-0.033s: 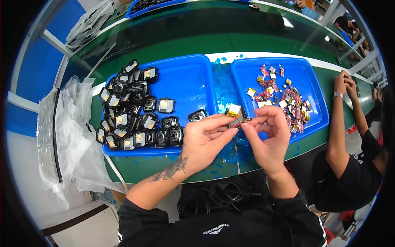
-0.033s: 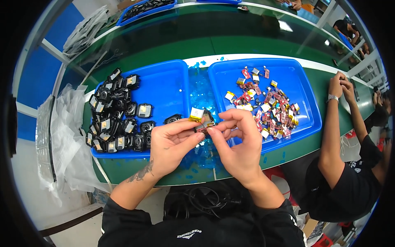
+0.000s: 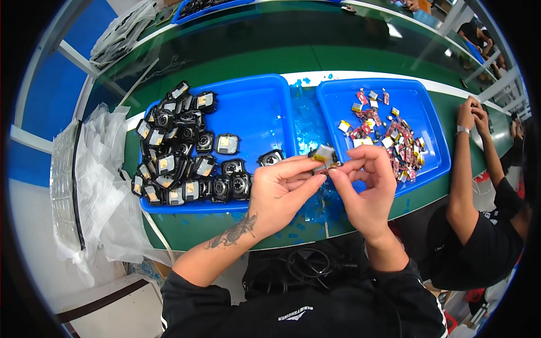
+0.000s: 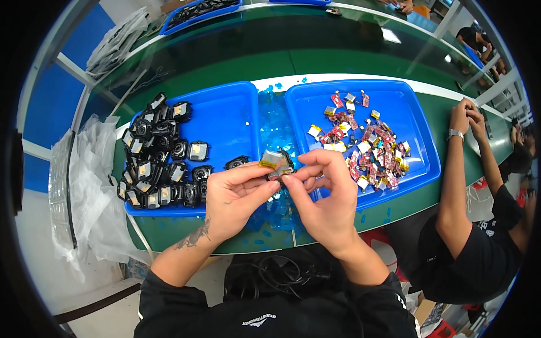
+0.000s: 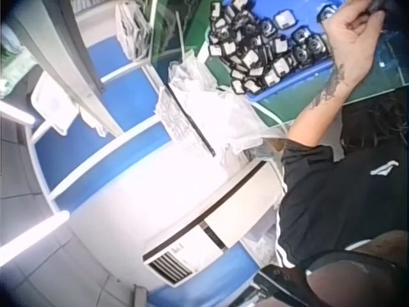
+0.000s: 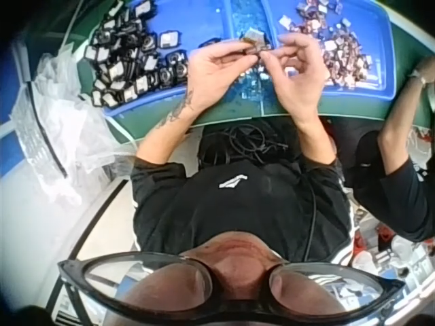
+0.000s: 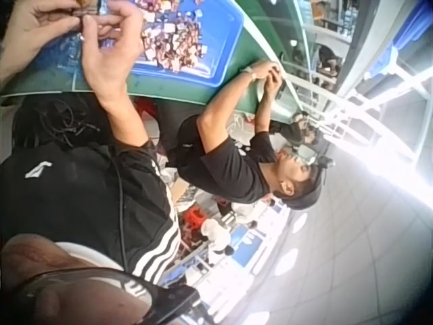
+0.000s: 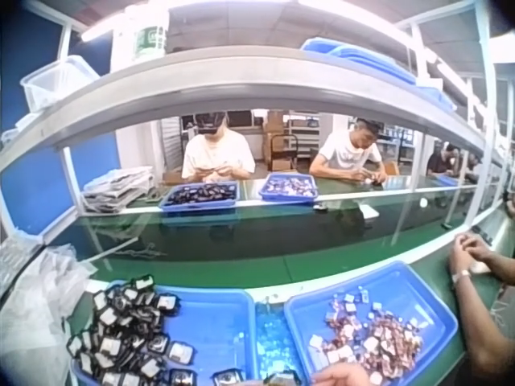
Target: The worker is assembling small electronic components, specifically attaching adhesive or labels to small black plastic parts.
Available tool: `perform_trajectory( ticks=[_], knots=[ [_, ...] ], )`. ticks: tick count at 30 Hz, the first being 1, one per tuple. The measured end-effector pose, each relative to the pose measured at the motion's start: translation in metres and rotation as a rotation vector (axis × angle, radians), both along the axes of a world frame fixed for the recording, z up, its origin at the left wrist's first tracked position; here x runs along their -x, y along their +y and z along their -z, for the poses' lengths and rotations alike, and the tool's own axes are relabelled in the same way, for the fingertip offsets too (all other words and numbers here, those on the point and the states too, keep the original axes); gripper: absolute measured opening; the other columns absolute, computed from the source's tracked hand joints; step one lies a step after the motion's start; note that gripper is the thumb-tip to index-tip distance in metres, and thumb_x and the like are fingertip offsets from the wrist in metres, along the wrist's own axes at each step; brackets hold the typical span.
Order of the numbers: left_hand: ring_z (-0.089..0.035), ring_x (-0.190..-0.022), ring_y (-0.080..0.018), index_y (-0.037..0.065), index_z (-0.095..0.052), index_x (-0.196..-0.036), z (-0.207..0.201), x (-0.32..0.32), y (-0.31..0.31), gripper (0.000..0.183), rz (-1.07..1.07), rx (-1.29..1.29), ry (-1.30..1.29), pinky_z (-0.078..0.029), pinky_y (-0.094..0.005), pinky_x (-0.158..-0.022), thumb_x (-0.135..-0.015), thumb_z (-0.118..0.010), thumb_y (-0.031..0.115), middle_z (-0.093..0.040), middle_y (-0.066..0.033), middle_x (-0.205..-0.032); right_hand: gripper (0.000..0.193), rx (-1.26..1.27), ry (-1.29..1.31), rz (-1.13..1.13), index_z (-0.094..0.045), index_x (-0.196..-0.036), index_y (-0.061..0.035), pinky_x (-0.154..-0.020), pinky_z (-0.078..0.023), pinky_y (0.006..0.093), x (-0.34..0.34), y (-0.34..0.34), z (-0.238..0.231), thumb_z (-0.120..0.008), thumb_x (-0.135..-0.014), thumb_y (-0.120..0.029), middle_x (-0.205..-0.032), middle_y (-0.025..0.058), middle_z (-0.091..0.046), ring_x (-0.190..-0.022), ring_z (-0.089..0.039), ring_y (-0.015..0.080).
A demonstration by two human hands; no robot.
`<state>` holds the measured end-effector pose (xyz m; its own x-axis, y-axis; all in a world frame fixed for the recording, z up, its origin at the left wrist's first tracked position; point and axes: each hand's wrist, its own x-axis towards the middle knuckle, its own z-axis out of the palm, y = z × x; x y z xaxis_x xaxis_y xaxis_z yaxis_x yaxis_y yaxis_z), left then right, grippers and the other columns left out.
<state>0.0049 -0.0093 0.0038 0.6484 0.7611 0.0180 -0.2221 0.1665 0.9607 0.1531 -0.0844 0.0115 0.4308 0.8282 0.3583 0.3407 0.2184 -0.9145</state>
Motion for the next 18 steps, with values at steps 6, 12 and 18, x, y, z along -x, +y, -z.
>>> perform_trajectory(
  ticks=[6,12,18],
  knots=[
    [-0.064,-0.101,-0.0152,-0.007,-0.059,-0.122,-0.002,-0.003,-0.001,0.033,-0.033,0.040,-0.088,-0.054,-0.0256,-0.088,-0.089,-0.061,-0.005,-0.064,-0.0141,-0.117,0.043,0.083,-0.029,-0.003,-0.053,-0.116,-0.0010,-0.061,-0.050,0.0180,0.002,0.005,-0.004,-0.072,-0.078,0.007,-0.089,0.0039,-0.059,-0.075,-0.058,0.0062],
    [-0.064,-0.106,-0.0210,-0.002,-0.039,-0.142,-0.008,0.002,-0.002,0.057,-0.023,0.048,-0.067,-0.056,-0.0311,-0.088,-0.089,-0.059,-0.009,-0.058,-0.0195,-0.124,0.049,0.232,0.152,-0.171,-0.050,-0.124,-0.0022,-0.064,-0.052,0.0183,-0.002,0.009,-0.016,-0.069,-0.080,0.006,-0.091,0.0028,-0.060,-0.083,-0.058,0.0065],
    [-0.066,-0.100,-0.0234,0.001,-0.031,-0.144,-0.008,0.001,-0.002,0.063,-0.256,-0.292,0.085,-0.055,-0.0283,-0.078,-0.088,-0.057,-0.010,-0.054,-0.0191,-0.127,0.053,0.329,0.103,-0.380,-0.048,-0.125,0.0031,-0.069,-0.051,0.0246,-0.063,0.118,-0.041,-0.073,-0.079,-0.004,-0.082,0.0097,-0.069,-0.073,-0.064,0.0112]
  ],
)
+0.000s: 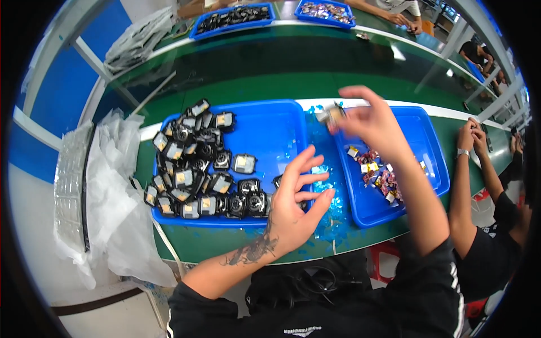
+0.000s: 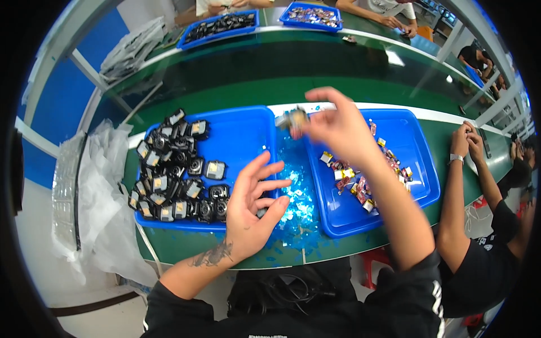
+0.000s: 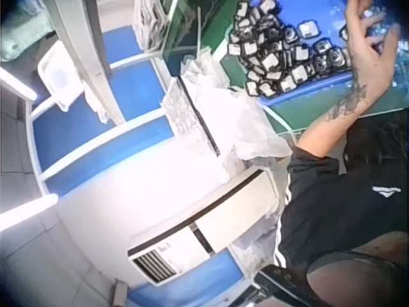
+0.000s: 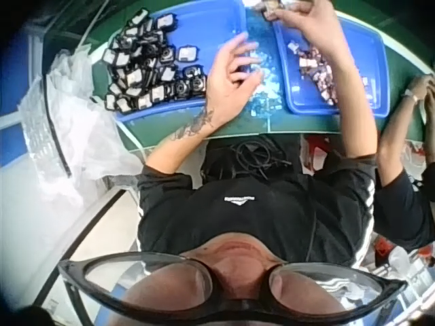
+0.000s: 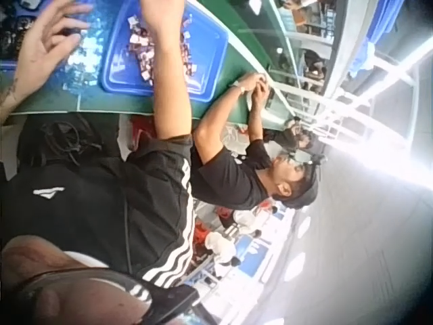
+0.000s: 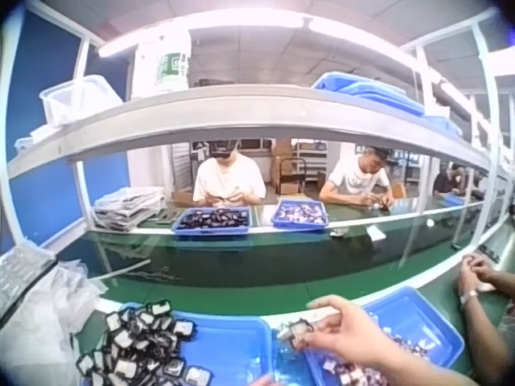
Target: The worker is assembling small electronic components, specifically attaching adhesive or labels to small black plastic parts.
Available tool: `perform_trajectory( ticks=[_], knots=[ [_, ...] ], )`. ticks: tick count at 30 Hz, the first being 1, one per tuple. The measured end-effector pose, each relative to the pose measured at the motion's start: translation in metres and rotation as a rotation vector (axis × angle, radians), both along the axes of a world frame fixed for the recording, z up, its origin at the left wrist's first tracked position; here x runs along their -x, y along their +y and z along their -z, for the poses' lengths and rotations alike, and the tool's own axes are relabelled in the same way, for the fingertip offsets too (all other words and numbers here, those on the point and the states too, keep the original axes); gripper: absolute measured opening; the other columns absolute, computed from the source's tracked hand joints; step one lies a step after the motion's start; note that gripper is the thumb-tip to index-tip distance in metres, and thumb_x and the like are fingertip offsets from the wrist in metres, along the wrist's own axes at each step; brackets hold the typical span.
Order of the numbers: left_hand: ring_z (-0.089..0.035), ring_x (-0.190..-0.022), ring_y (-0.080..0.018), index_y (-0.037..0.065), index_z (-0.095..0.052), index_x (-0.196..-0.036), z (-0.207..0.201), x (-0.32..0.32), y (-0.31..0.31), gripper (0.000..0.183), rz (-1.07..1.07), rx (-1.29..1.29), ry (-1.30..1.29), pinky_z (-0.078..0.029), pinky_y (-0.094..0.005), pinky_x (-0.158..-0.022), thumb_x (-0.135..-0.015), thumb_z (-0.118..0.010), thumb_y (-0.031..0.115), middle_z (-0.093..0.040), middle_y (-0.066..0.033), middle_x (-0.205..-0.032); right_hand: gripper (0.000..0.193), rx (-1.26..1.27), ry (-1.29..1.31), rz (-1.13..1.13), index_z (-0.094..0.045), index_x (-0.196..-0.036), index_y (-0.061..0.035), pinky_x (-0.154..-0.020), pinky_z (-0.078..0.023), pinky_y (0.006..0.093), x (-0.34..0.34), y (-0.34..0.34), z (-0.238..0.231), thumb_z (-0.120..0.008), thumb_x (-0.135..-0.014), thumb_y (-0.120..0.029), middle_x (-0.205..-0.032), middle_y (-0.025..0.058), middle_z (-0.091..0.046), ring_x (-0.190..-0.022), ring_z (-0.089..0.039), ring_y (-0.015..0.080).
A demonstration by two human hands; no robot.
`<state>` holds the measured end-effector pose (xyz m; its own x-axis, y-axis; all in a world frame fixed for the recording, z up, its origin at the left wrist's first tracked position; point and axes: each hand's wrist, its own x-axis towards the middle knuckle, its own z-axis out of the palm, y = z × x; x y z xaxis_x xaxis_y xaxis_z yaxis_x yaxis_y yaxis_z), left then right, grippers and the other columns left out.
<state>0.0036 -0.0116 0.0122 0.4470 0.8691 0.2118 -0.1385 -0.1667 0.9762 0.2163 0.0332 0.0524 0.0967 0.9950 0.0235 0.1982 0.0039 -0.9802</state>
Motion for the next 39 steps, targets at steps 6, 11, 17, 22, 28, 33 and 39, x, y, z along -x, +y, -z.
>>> perform_trajectory(
  ticks=[6,11,17,22,28,33,39],
  knots=[
    [-0.066,-0.073,-0.0223,-0.003,-0.066,-0.101,-0.048,0.020,-0.002,0.024,-0.016,-0.424,-0.187,-0.053,-0.0291,-0.065,-0.079,-0.064,-0.014,-0.068,-0.0145,-0.085,0.061,0.216,-0.362,0.387,-0.055,-0.113,0.0017,-0.061,-0.057,0.0311,-0.110,0.127,0.058,-0.087,-0.062,-0.006,-0.096,0.0125,-0.063,-0.080,-0.066,0.0200],
    [-0.063,-0.068,-0.0340,0.006,-0.041,-0.121,-0.145,0.086,-0.032,0.026,0.182,-0.808,-0.340,-0.053,-0.0393,-0.050,-0.100,-0.043,0.021,-0.056,-0.0158,-0.096,0.061,0.340,-0.560,0.279,-0.060,-0.109,-0.0017,-0.066,-0.054,0.0337,-0.097,0.141,0.050,-0.091,-0.060,-0.022,-0.101,0.0112,-0.063,-0.087,-0.063,0.0212],
    [-0.061,-0.069,-0.0329,0.007,-0.049,-0.122,-0.177,0.096,-0.039,0.029,0.172,-0.777,-0.336,-0.053,-0.0385,-0.054,-0.101,-0.040,0.024,-0.056,-0.0107,-0.097,0.069,0.365,-0.500,0.324,-0.057,-0.120,-0.0047,-0.074,-0.052,0.0325,-0.120,0.129,0.057,-0.090,-0.063,-0.026,-0.106,0.0102,-0.063,-0.093,-0.062,0.0205],
    [-0.062,-0.071,-0.0325,0.008,-0.050,-0.129,-0.193,0.127,-0.029,0.035,0.385,-0.763,-0.102,-0.054,-0.0394,-0.060,-0.102,-0.039,0.028,-0.057,-0.0079,-0.096,0.036,-0.148,-0.758,0.363,-0.066,-0.105,-0.0034,-0.077,-0.052,0.0366,-0.059,0.096,0.053,-0.077,-0.075,-0.021,-0.092,0.0145,-0.067,-0.085,-0.066,0.0278],
    [-0.050,-0.070,-0.0203,-0.007,-0.051,-0.124,-0.167,0.097,0.013,0.035,0.020,-1.070,-0.537,-0.038,-0.0311,-0.060,-0.094,-0.044,0.010,-0.046,-0.0052,-0.082,0.039,-0.075,-0.936,-0.386,-0.070,-0.108,-0.0071,-0.086,-0.051,0.0448,0.095,0.033,0.028,-0.067,-0.085,-0.038,-0.104,0.0168,-0.066,-0.100,-0.063,0.0354],
    [-0.062,-0.086,-0.0233,-0.009,-0.050,-0.130,-0.162,0.102,0.036,0.040,-0.274,-0.802,-0.247,-0.050,-0.0309,-0.069,-0.094,-0.042,0.007,-0.062,-0.0137,-0.095,0.027,-0.212,-0.770,-0.368,-0.064,-0.097,-0.0045,-0.079,-0.054,0.0481,0.142,0.037,0.053,-0.074,-0.077,-0.018,-0.100,0.0197,-0.064,-0.092,-0.064,0.0384],
    [-0.061,-0.103,-0.0176,0.001,-0.054,-0.130,-0.100,0.029,0.089,0.038,-0.354,-0.487,0.070,-0.051,-0.0296,-0.082,-0.099,-0.052,0.023,-0.062,-0.0111,-0.117,0.019,-0.046,0.073,-0.013,-0.059,-0.084,-0.0022,-0.056,-0.051,0.0243,0.085,0.011,0.003,-0.074,-0.084,-0.014,-0.071,0.0047,-0.064,-0.065,-0.063,0.0089]
  ],
)
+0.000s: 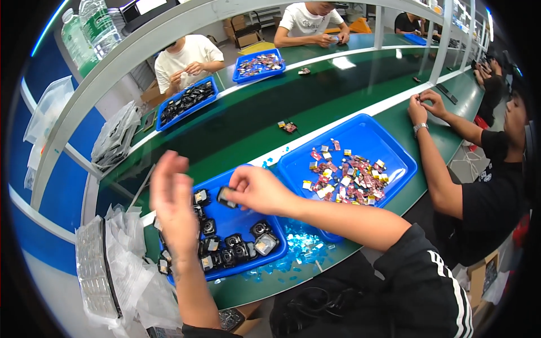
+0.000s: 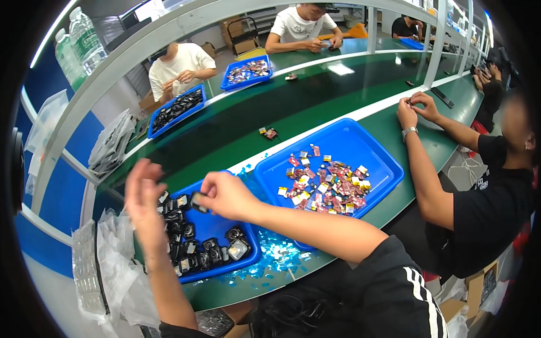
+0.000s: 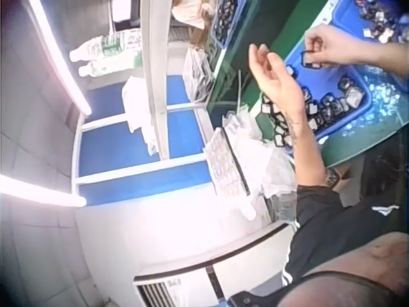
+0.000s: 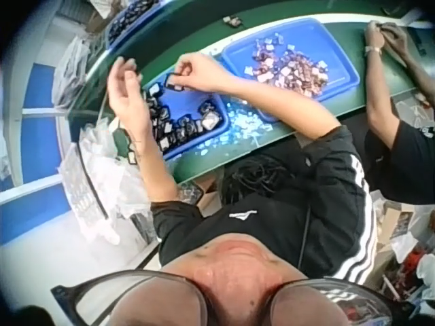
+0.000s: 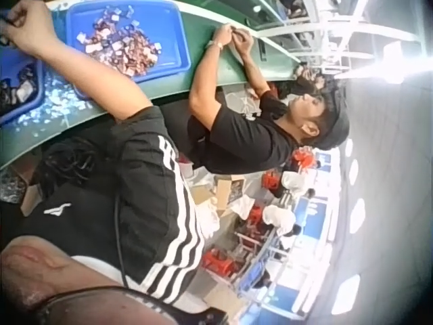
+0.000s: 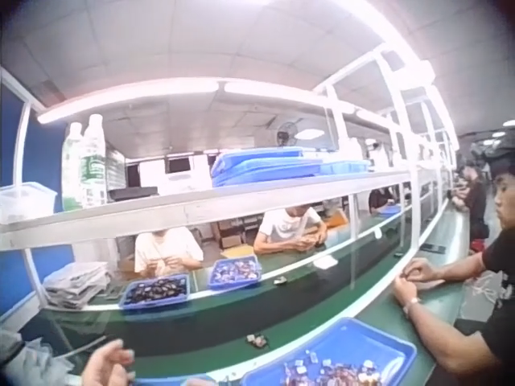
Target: The worker is assembling small electronic components, specifically attaching adhesive or labels to small black plastic parts.
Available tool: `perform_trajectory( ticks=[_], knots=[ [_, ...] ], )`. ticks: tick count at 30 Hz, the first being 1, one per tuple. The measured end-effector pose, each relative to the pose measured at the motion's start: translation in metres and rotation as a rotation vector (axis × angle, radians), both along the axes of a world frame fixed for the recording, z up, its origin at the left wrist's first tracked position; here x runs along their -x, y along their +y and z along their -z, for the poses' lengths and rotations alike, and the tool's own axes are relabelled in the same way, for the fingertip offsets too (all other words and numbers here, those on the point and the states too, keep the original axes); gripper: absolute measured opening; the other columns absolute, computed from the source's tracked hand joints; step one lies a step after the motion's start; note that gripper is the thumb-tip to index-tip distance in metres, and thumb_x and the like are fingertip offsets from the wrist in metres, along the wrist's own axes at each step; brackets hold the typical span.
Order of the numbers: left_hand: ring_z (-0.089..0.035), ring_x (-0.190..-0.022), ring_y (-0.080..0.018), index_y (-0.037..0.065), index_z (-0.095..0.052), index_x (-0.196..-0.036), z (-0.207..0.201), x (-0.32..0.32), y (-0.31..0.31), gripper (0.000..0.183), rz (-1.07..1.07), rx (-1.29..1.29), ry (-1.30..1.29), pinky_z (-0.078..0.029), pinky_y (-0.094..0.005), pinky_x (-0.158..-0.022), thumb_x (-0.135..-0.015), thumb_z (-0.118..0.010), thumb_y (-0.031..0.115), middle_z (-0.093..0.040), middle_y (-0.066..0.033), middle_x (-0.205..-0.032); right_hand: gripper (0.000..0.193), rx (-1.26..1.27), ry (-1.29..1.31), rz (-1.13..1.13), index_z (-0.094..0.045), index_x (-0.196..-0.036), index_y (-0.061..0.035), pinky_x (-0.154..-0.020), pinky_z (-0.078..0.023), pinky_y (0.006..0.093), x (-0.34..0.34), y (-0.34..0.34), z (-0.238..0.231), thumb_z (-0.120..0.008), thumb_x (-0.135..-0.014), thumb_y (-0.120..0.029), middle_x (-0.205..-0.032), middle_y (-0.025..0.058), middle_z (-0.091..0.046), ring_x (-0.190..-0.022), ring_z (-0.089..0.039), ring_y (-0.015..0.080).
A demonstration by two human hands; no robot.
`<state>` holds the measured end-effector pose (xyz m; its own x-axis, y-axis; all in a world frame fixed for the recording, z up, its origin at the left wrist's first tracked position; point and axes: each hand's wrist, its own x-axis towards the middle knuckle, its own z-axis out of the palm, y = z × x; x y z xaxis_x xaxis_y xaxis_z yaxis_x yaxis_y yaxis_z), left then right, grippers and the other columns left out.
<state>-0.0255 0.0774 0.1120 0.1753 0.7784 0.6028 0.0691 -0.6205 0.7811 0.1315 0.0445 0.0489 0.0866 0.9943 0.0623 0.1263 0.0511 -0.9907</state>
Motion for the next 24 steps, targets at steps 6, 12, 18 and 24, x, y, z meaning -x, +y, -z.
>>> perform_trajectory(
  ticks=[6,12,18,24],
  knots=[
    [-0.066,-0.093,-0.0183,-0.005,-0.058,-0.117,0.072,-0.026,-0.040,0.026,0.442,0.629,-0.187,-0.057,-0.0304,-0.079,-0.100,-0.051,0.013,-0.066,-0.0118,-0.104,0.021,0.015,0.298,-0.019,-0.057,-0.092,0.0013,-0.063,-0.053,0.0220,-0.020,-0.048,0.012,-0.073,-0.086,-0.012,-0.081,0.0042,-0.063,-0.076,-0.064,0.0082],
    [-0.068,-0.094,-0.0231,-0.004,-0.060,-0.110,0.084,-0.026,-0.042,0.021,0.443,0.862,-0.294,-0.058,-0.0312,-0.079,-0.099,-0.052,0.012,-0.066,-0.0149,-0.107,0.014,-0.260,-0.786,0.378,-0.070,-0.089,-0.0038,-0.070,-0.053,0.0326,-0.120,-0.074,0.002,-0.074,-0.079,-0.013,-0.087,0.0095,-0.069,-0.080,-0.067,0.0207],
    [-0.068,-0.099,-0.0296,-0.002,-0.052,-0.123,0.088,-0.033,-0.050,0.029,0.535,0.982,-0.284,-0.058,-0.0334,-0.082,-0.098,-0.051,0.012,-0.064,-0.0211,-0.112,0.013,0.168,-1.134,0.146,-0.069,-0.086,-0.0073,-0.072,-0.052,0.0418,-0.218,-0.081,0.022,-0.072,-0.076,-0.013,-0.082,0.0123,-0.068,-0.080,-0.066,0.0314],
    [-0.065,-0.104,-0.0283,-0.002,-0.048,-0.130,0.083,-0.024,-0.059,0.034,0.557,0.878,-0.280,-0.056,-0.0351,-0.087,-0.098,-0.050,0.008,-0.060,-0.0192,-0.120,0.015,-0.109,-0.902,0.267,-0.066,-0.089,-0.0052,-0.066,-0.050,0.0334,-0.194,-0.095,0.010,-0.073,-0.075,-0.006,-0.079,0.0090,-0.065,-0.070,-0.062,0.0222]
  ],
)
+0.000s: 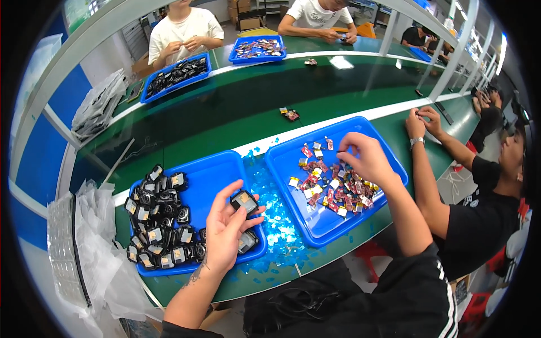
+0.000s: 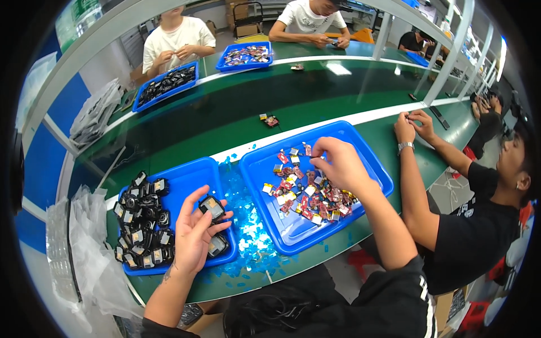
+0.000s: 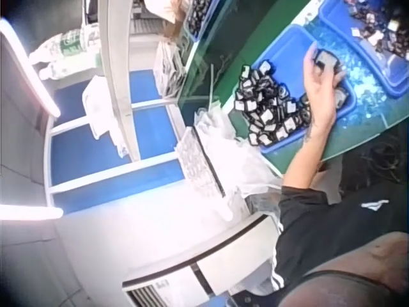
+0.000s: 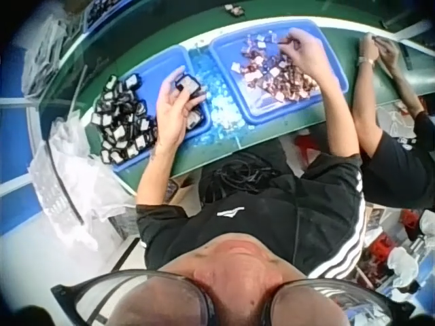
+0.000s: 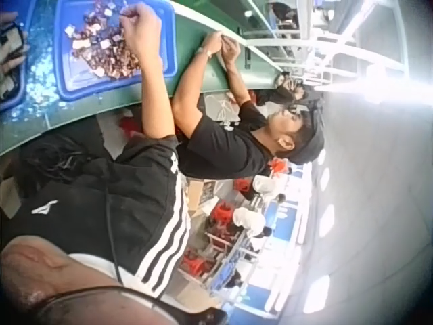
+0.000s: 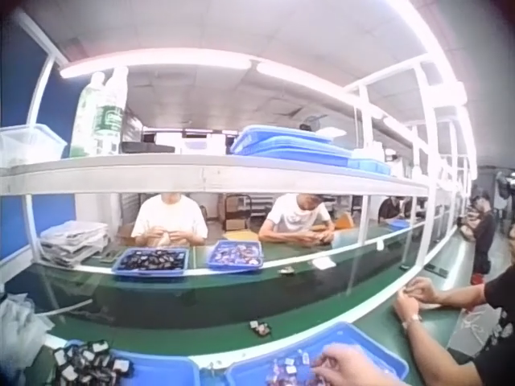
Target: The worker is assembling small electronic components, specifically attaching adhesive or labels to small black plastic parts.
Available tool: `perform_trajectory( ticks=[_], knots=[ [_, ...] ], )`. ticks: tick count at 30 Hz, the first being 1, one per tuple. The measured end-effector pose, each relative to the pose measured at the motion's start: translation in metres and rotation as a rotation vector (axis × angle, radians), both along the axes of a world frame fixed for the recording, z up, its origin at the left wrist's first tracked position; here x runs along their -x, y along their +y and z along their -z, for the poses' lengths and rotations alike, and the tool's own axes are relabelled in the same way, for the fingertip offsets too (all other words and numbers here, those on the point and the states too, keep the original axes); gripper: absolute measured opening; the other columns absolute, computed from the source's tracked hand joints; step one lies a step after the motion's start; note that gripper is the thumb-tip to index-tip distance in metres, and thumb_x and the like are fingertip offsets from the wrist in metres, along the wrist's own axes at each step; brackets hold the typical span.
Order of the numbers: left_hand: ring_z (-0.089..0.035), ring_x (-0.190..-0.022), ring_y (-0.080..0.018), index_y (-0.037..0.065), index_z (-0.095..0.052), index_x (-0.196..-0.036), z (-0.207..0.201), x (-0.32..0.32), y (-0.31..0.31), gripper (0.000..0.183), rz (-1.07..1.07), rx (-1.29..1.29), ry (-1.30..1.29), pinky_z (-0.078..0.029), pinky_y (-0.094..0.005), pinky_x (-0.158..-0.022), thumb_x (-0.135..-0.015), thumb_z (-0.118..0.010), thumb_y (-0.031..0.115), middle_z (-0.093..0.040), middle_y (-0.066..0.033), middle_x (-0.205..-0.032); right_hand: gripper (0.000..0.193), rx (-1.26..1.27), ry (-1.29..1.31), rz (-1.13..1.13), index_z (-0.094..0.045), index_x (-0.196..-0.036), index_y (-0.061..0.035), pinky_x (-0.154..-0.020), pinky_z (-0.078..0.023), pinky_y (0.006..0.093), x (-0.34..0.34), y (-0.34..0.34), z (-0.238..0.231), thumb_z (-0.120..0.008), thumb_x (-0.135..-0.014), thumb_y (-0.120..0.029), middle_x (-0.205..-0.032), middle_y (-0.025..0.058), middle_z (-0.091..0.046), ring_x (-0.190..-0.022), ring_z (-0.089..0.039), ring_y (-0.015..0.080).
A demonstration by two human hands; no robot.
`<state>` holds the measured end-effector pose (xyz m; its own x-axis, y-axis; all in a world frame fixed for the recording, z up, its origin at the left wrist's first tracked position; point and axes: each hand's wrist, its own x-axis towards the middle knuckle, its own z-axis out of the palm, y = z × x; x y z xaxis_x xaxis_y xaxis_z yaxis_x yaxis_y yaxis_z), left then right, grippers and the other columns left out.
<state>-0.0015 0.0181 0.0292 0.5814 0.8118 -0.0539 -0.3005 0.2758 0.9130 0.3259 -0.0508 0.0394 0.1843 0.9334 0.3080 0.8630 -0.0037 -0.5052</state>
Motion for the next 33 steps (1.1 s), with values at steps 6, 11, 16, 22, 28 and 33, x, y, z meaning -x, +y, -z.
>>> perform_trajectory(
  ticks=[6,11,16,22,28,33],
  knots=[
    [-0.057,-0.105,-0.0173,-0.004,-0.065,-0.114,0.011,0.001,-0.008,0.027,0.088,-0.291,0.131,-0.050,-0.0290,-0.094,-0.087,-0.063,-0.002,-0.052,-0.0108,-0.118,0.016,-0.112,0.861,-0.075,-0.063,-0.096,0.0019,-0.073,-0.049,0.0218,0.089,-0.030,-0.014,-0.071,-0.082,0.002,-0.089,0.0054,-0.065,-0.084,-0.061,0.0087],
    [-0.059,-0.101,-0.0234,0.006,-0.072,-0.106,0.003,-0.004,-0.012,0.030,0.117,-0.734,0.262,-0.048,-0.0346,-0.088,-0.077,-0.079,0.014,-0.061,-0.0123,-0.100,0.013,-0.038,1.040,-0.242,-0.066,-0.091,0.0020,-0.065,-0.045,0.0193,0.136,-0.029,-0.003,-0.072,-0.080,0.004,-0.093,0.0083,-0.066,-0.082,-0.061,0.0078],
    [-0.060,-0.099,-0.0240,0.006,-0.072,-0.103,0.004,0.003,-0.016,0.036,0.058,-0.741,0.276,-0.049,-0.0341,-0.086,-0.072,-0.084,0.020,-0.061,-0.0131,-0.104,0.012,-0.012,1.113,-0.231,-0.066,-0.091,0.0036,-0.065,-0.049,0.0202,0.149,-0.023,0.002,-0.072,-0.081,0.003,-0.091,0.0084,-0.066,-0.077,-0.062,0.0082],
    [-0.063,-0.093,-0.0239,0.007,-0.073,-0.099,0.001,0.005,-0.012,0.031,0.002,-0.785,0.307,-0.051,-0.0343,-0.080,-0.072,-0.083,0.019,-0.062,-0.0123,-0.100,0.009,-0.033,1.102,-0.253,-0.066,-0.090,0.0035,-0.069,-0.050,0.0217,0.150,-0.024,0.000,-0.071,-0.083,0.002,-0.094,0.0088,-0.065,-0.084,-0.062,0.0097],
    [-0.065,-0.081,-0.0240,0.006,-0.073,-0.088,0.012,0.003,-0.015,0.012,0.008,-0.752,0.316,-0.052,-0.0332,-0.070,-0.077,-0.077,0.011,-0.063,-0.0098,-0.096,0.006,0.049,1.164,-0.270,-0.067,-0.091,0.0040,-0.074,-0.050,0.0221,0.150,-0.027,0.003,-0.068,-0.086,0.002,-0.094,0.0086,-0.063,-0.084,-0.061,0.0107],
    [-0.065,-0.086,-0.0240,0.003,-0.071,-0.087,0.005,0.004,-0.013,0.014,-0.030,-0.986,0.376,-0.053,-0.0317,-0.073,-0.075,-0.078,0.004,-0.062,-0.0124,-0.100,0.006,0.197,1.211,-0.309,-0.067,-0.091,0.0046,-0.075,-0.049,0.0213,0.137,-0.027,0.000,-0.067,-0.086,0.001,-0.092,0.0068,-0.064,-0.084,-0.060,0.0093]
  ],
)
